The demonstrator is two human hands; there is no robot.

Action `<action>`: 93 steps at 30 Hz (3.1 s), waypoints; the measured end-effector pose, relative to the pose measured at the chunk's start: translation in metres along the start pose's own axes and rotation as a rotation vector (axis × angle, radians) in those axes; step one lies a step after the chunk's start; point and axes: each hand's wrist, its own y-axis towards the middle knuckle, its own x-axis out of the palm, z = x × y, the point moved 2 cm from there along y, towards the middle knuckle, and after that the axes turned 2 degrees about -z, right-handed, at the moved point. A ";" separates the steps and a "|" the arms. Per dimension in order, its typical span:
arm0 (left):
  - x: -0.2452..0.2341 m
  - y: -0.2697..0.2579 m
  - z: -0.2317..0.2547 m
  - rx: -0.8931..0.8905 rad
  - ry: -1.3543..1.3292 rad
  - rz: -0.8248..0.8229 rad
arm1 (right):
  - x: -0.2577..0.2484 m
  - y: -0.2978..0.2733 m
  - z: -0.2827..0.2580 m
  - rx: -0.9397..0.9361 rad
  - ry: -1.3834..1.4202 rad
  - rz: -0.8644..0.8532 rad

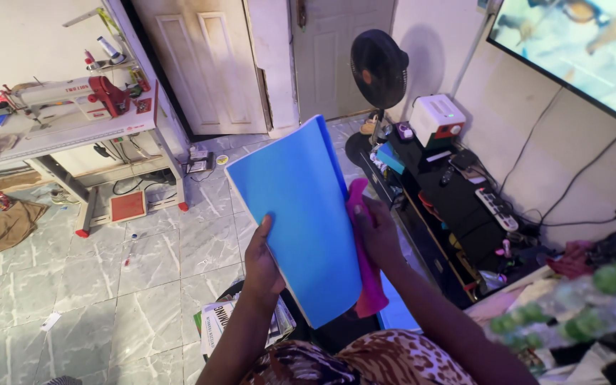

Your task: Wipe down blue document folders using a pink cloth and organize them.

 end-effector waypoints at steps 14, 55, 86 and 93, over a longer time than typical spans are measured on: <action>-0.005 0.014 -0.032 0.053 0.337 0.133 | 0.012 -0.041 -0.005 0.211 0.672 -0.658; -0.016 -0.070 0.028 0.435 0.348 0.439 | -0.078 0.054 0.043 0.612 0.904 -0.666; -0.004 -0.028 -0.012 0.326 0.490 0.342 | 0.004 -0.022 0.027 0.852 0.902 -0.797; -0.022 -0.026 0.003 0.280 0.431 0.338 | 0.010 -0.025 0.040 0.835 1.060 -0.727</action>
